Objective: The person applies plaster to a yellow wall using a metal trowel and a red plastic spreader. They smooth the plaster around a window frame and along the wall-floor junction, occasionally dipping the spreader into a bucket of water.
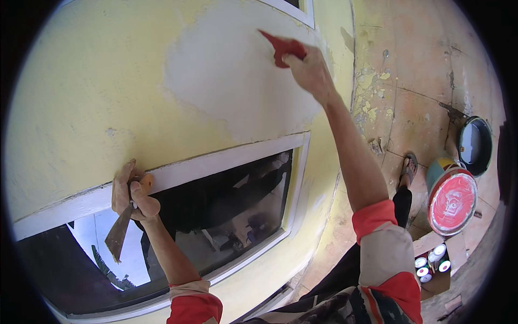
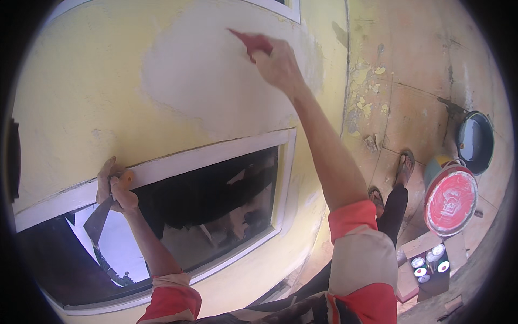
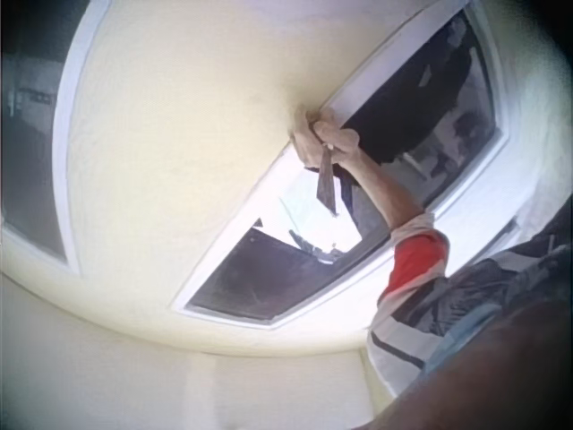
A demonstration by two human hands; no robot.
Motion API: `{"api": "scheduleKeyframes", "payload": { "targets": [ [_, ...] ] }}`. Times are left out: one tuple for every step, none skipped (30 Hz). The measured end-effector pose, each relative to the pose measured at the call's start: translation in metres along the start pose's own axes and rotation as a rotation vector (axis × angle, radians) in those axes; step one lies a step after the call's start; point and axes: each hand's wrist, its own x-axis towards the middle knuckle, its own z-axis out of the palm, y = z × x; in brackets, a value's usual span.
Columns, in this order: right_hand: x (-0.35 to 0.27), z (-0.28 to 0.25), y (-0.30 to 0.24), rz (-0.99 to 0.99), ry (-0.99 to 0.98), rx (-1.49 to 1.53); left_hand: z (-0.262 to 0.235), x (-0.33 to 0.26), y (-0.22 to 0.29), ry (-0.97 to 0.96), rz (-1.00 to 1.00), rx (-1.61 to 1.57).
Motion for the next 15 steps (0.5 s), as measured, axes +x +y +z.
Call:
{"api": "scheduleKeyframes", "payload": {
  "targets": [
    [0.032,-0.008,0.004,-0.021,0.016,-0.042,0.005,0.002,0.001,0.006,-0.016,-0.014],
    [0.061,-0.017,0.006,-0.078,0.017,-0.265,0.009,0.005,0.002,0.023,0.002,-0.03],
    [0.081,-0.013,0.005,-0.092,0.007,-0.367,0.01,0.004,0.003,0.039,0.01,-0.034],
    [0.092,-0.008,0.0,-0.155,0.002,-0.357,0.009,0.004,0.003,0.06,0.021,-0.04],
    [0.101,-0.002,-0.005,-0.218,-0.003,-0.347,0.008,0.002,0.004,0.04,-0.003,-0.038],
    [0.106,0.004,-0.007,-0.278,-0.009,-0.333,0.007,0.0,0.004,0.018,-0.026,-0.033],
    [0.11,0.007,-0.003,-0.288,-0.015,-0.426,0.005,0.001,0.005,-0.001,-0.041,-0.035],
    [0.109,0.011,0.002,-0.295,-0.021,-0.52,0.006,0.004,0.005,-0.008,-0.008,-0.035],
    [0.106,0.017,0.009,-0.301,-0.031,-0.606,0.005,0.007,0.007,-0.017,0.023,-0.026],
    [0.096,0.022,0.016,-0.309,-0.023,-0.561,0.006,0.007,0.006,-0.027,0.042,-0.022],
    [0.081,0.022,0.025,-0.316,-0.014,-0.517,0.008,0.008,0.004,-0.023,0.087,-0.03],
    [0.067,0.021,0.03,-0.328,-0.005,-0.47,0.01,0.011,0.004,-0.011,0.089,-0.043],
    [0.047,0.023,0.036,-0.312,-0.028,-0.466,0.009,0.01,0.005,-0.003,0.086,-0.049],
    [0.025,0.023,0.042,-0.292,-0.045,-0.471,0.011,0.01,0.004,0.004,0.085,-0.067],
    [-0.001,0.032,0.045,-0.308,-0.036,-0.485,0.007,0.009,0.003,0.007,0.094,-0.051]
  ]
}}
